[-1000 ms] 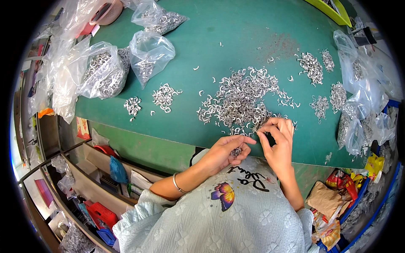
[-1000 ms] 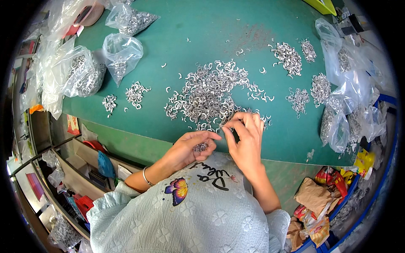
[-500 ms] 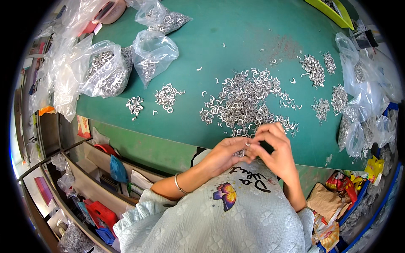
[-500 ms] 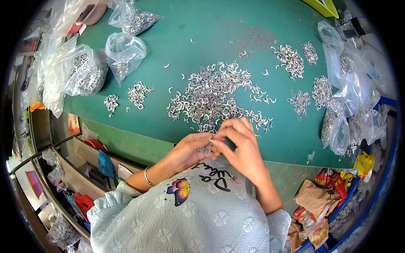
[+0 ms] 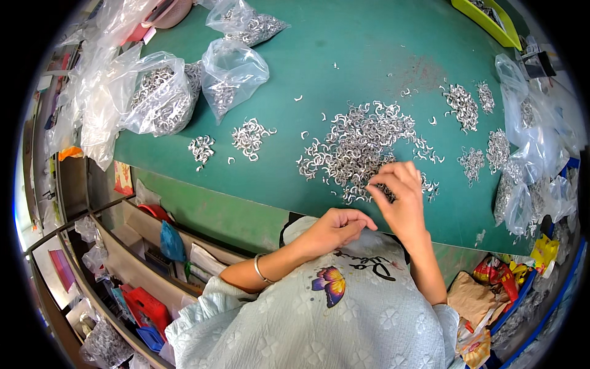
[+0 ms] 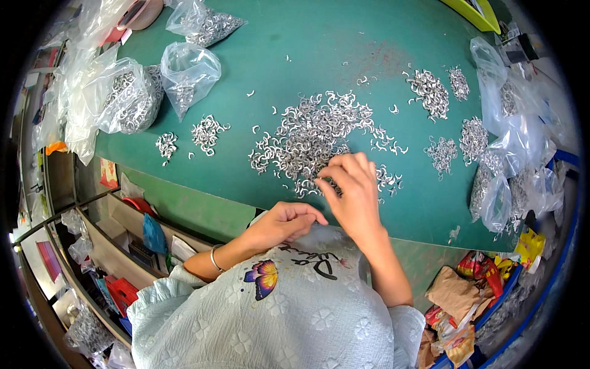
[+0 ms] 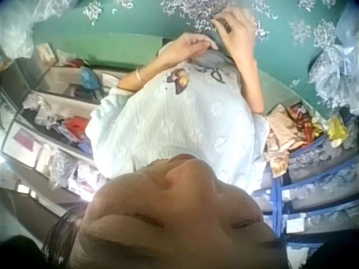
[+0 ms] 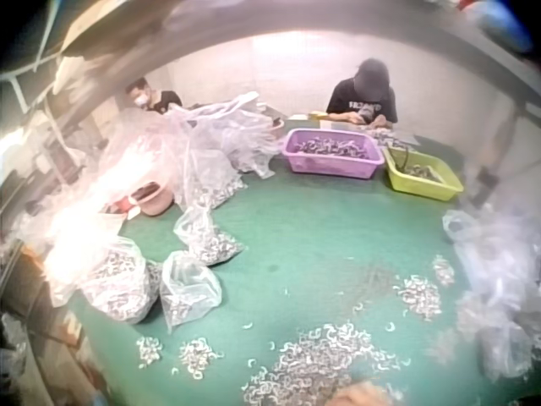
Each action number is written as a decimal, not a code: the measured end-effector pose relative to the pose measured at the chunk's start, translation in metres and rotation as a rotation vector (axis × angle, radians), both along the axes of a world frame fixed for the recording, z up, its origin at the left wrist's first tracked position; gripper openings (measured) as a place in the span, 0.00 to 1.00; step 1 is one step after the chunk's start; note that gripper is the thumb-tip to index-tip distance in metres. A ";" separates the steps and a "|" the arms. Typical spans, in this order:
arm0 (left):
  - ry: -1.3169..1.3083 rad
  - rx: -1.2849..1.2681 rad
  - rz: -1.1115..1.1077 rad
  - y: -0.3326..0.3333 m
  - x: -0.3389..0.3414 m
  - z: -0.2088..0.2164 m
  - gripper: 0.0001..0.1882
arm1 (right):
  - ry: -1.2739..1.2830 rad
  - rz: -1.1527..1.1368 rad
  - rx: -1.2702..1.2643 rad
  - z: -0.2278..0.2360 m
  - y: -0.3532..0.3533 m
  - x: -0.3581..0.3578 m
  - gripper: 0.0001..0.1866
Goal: The person sorts silver-colored metal crescent-shaped components on a green work surface by hand, moving them into a pile and handling items from plastic bags.
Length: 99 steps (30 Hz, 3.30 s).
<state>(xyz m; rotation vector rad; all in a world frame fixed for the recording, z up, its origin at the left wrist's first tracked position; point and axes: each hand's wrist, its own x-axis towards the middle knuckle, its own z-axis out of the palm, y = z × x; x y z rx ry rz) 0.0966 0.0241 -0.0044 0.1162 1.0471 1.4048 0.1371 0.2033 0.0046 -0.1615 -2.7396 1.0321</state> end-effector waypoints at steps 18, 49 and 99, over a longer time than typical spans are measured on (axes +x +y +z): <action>-0.032 -0.010 0.010 -0.001 0.003 -0.001 0.13 | -0.005 0.051 0.154 -0.005 -0.019 0.003 0.07; -0.081 -0.063 0.037 -0.003 -0.001 0.000 0.15 | 0.024 0.119 0.300 -0.006 -0.016 0.002 0.08; -0.350 0.015 0.176 0.000 -0.007 -0.002 0.13 | 0.067 0.149 0.189 -0.020 0.025 -0.029 0.17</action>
